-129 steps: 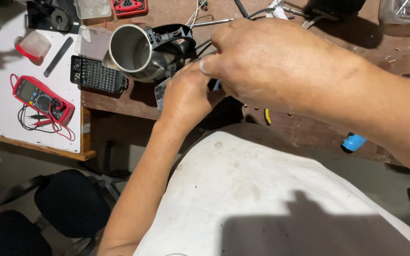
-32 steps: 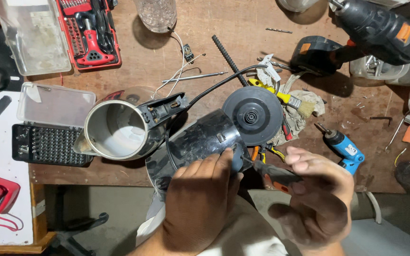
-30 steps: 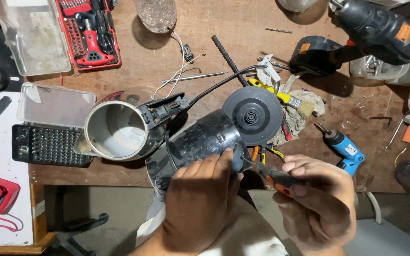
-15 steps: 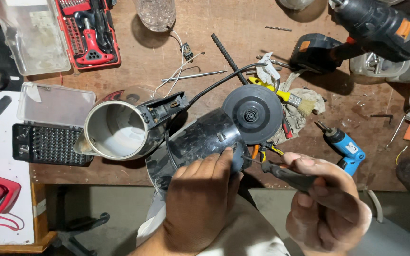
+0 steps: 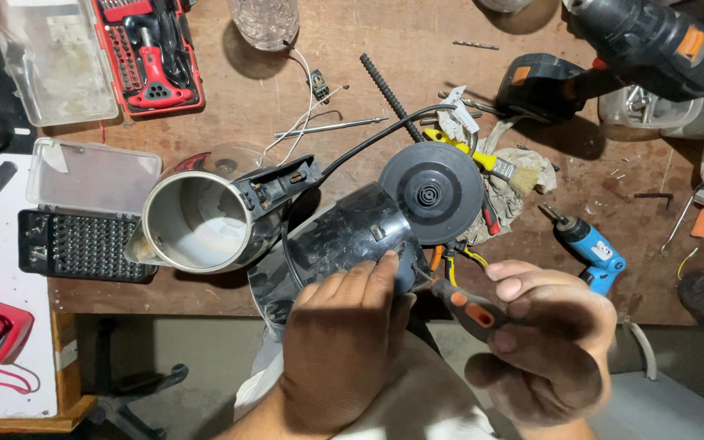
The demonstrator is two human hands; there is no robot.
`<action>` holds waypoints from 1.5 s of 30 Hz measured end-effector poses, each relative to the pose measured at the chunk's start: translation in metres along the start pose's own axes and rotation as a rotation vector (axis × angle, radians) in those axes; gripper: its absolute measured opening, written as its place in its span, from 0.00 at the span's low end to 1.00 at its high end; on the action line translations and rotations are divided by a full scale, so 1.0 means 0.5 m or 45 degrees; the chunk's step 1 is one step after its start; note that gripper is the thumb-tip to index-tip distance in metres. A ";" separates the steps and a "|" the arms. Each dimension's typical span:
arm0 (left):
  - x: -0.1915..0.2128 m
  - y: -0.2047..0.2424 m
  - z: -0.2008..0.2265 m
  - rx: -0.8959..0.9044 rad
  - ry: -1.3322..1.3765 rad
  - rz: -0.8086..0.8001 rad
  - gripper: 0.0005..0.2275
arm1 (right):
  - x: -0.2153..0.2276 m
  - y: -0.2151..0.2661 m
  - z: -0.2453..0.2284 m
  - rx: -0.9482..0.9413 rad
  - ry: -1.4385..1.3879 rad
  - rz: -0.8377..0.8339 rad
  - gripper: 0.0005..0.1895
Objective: The person disassembles a small kitchen appliance, likely a kettle, by removing the base and unscrewing internal components. They use a screwdriver to detach parts and manipulate the internal wiring and motor assembly.
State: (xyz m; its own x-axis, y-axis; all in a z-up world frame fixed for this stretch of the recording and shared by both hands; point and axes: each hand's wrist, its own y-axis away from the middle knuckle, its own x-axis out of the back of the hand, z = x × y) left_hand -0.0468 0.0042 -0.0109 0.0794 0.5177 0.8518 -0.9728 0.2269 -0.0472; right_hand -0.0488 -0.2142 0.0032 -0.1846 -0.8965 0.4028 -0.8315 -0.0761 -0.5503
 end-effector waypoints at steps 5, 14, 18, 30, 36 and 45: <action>-0.001 0.002 -0.002 -0.020 -0.021 0.018 0.21 | -0.015 0.007 0.000 -0.119 -0.065 0.095 0.07; -0.002 0.002 -0.001 -0.008 -0.008 0.003 0.21 | 0.005 0.001 0.003 -0.091 -0.034 0.004 0.09; -0.002 0.003 -0.002 -0.013 0.000 0.025 0.20 | -0.002 -0.004 -0.037 -0.259 -0.117 -0.022 0.11; 0.008 -0.002 0.001 -0.023 -0.010 0.029 0.20 | 0.026 -0.031 0.000 -0.123 -0.105 -0.352 0.14; 0.005 0.003 -0.002 -0.036 -0.015 0.069 0.21 | 0.036 -0.032 -0.015 -0.223 -0.117 -0.172 0.14; 0.037 0.113 -0.095 0.110 0.057 -0.033 0.28 | 0.087 -0.011 0.033 -0.201 -0.008 -0.183 0.18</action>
State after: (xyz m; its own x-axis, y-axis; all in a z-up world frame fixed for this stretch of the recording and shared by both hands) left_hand -0.0901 0.0655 -0.0226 0.1125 0.5493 0.8280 -0.9852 0.1699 0.0212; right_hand -0.0434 -0.2597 0.0117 -0.0548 -0.8842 0.4640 -0.9210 -0.1347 -0.3656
